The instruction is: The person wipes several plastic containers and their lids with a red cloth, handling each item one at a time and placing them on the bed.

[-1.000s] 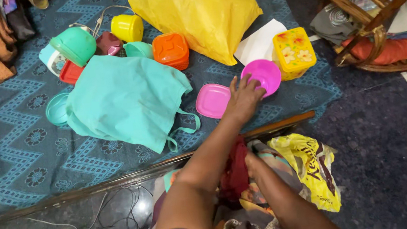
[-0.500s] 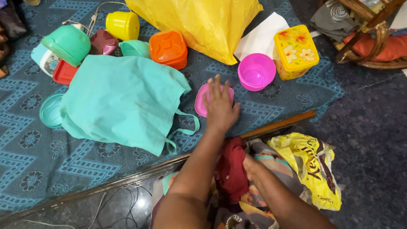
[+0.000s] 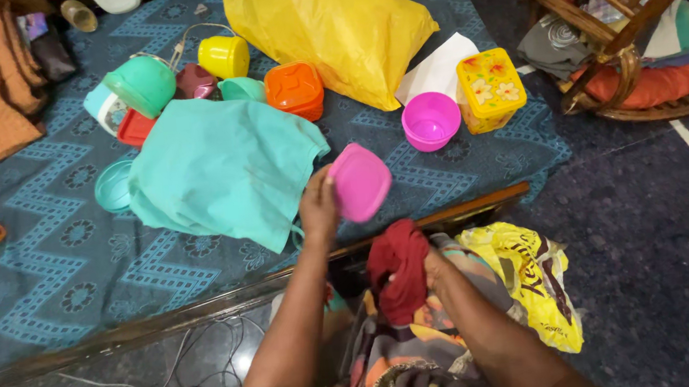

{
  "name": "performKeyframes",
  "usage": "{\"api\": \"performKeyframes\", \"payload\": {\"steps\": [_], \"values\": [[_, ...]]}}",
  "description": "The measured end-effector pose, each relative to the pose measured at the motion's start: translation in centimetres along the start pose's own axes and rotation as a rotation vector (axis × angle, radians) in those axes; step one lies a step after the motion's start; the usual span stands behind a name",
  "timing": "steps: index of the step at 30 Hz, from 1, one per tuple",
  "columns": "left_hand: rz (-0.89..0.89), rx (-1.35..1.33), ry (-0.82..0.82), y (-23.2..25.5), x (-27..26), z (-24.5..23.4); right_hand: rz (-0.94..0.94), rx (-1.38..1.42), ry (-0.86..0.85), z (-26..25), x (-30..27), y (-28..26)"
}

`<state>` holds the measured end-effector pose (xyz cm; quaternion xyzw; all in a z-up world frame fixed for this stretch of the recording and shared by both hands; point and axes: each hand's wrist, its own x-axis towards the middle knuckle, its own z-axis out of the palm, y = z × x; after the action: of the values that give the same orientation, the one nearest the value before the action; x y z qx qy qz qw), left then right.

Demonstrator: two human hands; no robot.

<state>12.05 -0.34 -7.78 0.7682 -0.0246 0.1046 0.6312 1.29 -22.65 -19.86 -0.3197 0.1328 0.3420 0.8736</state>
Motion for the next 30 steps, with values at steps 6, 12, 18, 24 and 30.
{"api": "performKeyframes", "payload": {"steps": [6, 12, 18, 24, 30], "values": [[-0.327, -0.668, 0.029, 1.1, -3.5, -3.5, -0.28, -0.134, 0.068, 1.7, -1.3, -2.0], [-0.048, -0.171, 0.062, 4.5, -8.0, -0.6, -0.588, -0.467, 0.164, 10.4, -5.2, -2.9], [-0.536, -0.943, -0.319, 9.6, -9.0, -1.0, -0.869, -1.299, 0.134, 16.8, -10.8, -1.4], [-0.594, -1.359, -0.557, 10.4, -10.7, -1.7, -1.074, -1.774, 0.12, 21.3, -12.7, -1.9], [-0.672, -1.436, -0.443, 8.7, -11.4, -0.6, -1.24, -1.866, 0.285, 21.7, -11.9, -2.1]]}}
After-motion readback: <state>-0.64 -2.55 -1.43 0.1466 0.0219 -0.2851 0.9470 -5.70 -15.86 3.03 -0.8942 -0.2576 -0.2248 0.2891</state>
